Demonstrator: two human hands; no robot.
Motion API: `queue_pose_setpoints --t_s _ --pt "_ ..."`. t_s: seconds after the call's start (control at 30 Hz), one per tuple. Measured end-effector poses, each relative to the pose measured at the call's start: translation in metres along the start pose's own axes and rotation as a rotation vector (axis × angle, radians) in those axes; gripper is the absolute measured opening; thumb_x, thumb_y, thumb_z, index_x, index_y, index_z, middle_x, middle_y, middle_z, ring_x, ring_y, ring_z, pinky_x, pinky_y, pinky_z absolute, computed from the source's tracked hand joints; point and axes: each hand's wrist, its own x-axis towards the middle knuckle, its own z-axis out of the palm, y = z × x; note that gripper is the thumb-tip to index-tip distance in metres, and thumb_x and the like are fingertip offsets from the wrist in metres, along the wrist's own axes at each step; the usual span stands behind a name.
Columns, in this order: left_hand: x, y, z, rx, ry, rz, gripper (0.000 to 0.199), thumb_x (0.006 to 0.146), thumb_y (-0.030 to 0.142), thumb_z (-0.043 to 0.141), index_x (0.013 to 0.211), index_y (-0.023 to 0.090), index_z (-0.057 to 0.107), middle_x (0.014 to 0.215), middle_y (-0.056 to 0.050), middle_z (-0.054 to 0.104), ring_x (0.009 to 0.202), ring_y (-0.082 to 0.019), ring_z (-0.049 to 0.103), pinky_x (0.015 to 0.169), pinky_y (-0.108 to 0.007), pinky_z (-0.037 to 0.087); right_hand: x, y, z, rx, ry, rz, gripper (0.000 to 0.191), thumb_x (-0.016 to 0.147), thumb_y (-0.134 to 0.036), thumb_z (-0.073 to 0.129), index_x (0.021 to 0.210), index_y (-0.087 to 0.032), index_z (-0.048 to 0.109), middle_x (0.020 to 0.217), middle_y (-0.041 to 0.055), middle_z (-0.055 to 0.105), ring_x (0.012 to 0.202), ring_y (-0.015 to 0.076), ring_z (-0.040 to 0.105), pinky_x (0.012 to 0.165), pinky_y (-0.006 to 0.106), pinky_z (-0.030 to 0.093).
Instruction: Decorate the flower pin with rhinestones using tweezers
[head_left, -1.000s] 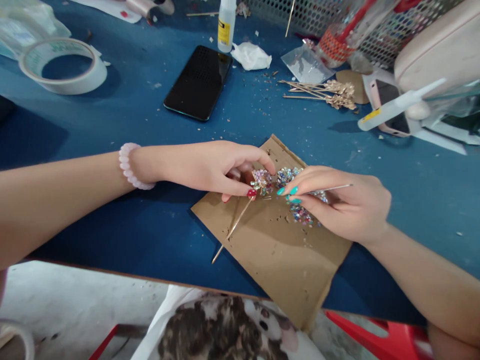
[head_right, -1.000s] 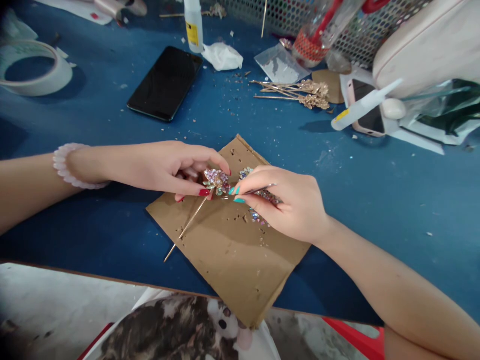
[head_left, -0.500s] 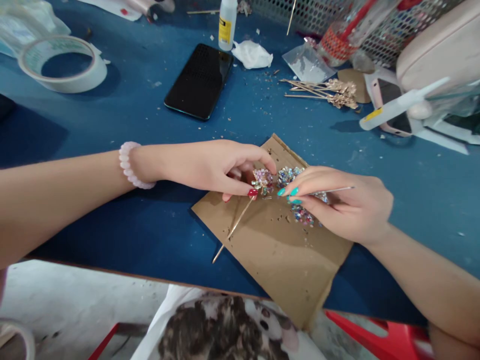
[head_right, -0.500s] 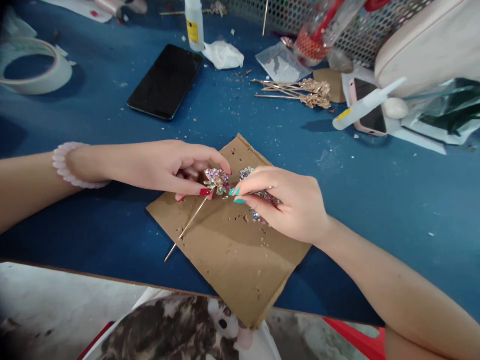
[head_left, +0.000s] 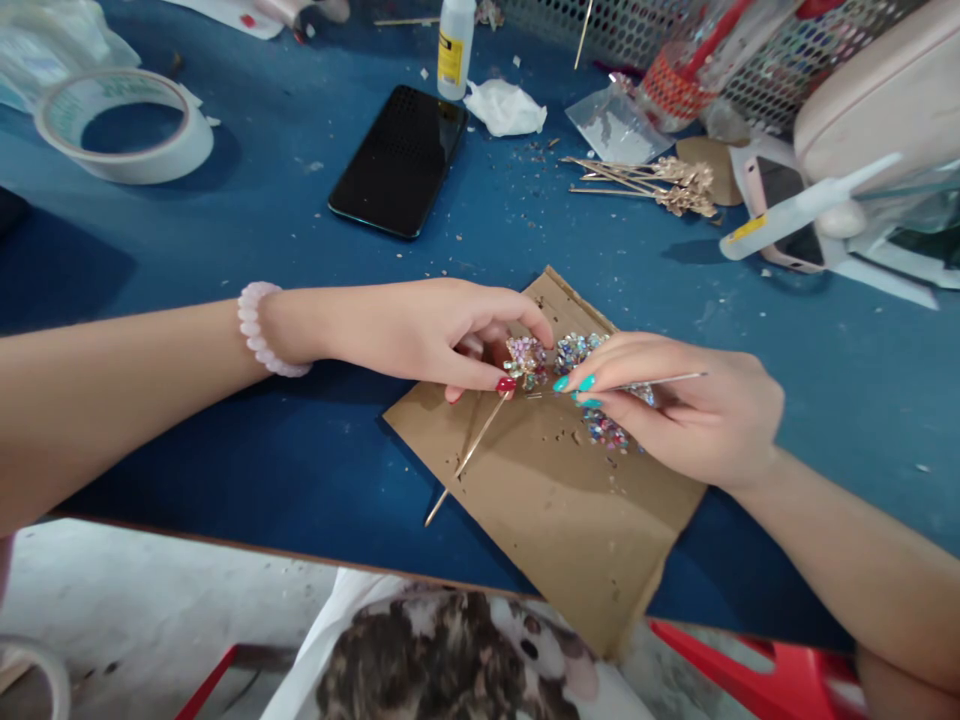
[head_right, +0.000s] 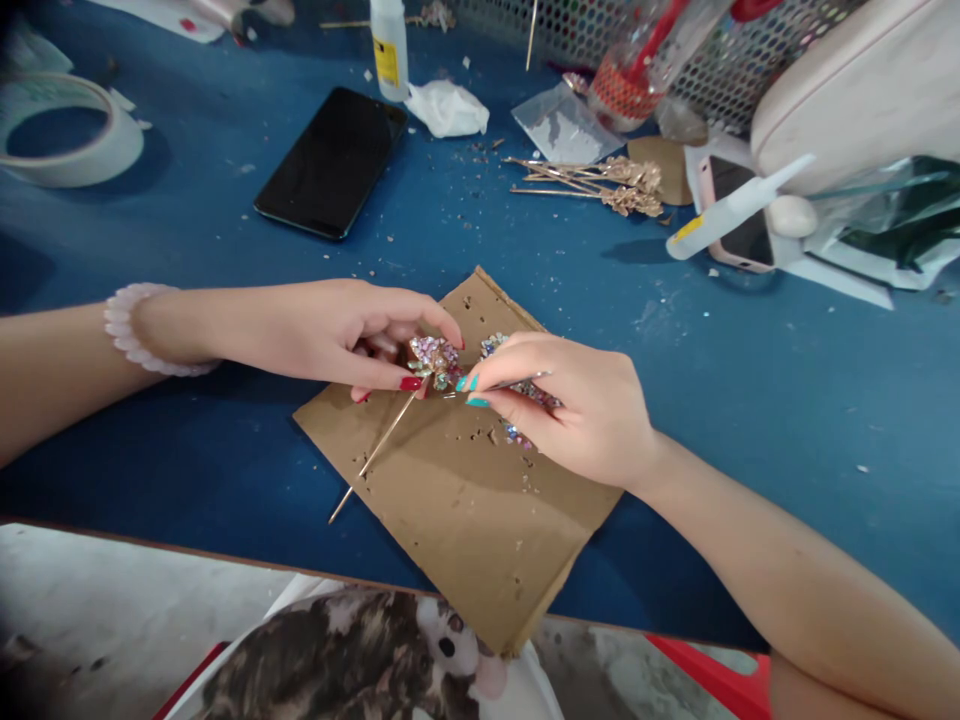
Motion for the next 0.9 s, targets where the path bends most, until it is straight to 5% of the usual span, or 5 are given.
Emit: queue_pose_setpoints --t_s 0.47,0.9 --pt "-0.0004 0.0005 -0.0007 0.048 -0.004 0.002 0.039 0.092 0.023 0.049 0.130 0.024 0.042 0.100 -0.001 0.066 0.066 -0.008 0.062 0.062 -0.017 0.049 -0.0002 -0.0005 -0.0016 0.077 0.007 0.022 0.019 0.082 -0.006 0.065 0.091 -0.024 0.065 0.086 -0.0001 0.074 0.080 0.0151 0.071 0.071 0.030 0.058" --pt "-0.0008 0.0035 -0.0007 0.054 0.003 -0.023 0.043 0.089 0.019 0.051 0.130 0.024 0.042 0.102 0.000 0.065 0.068 -0.008 0.064 0.061 -0.016 0.049 0.0083 -0.0091 0.0013 0.128 0.151 -0.073 0.038 0.077 0.004 0.063 0.102 -0.026 0.066 0.090 0.0016 0.073 0.085 0.0185 0.070 0.072 0.034 0.057"
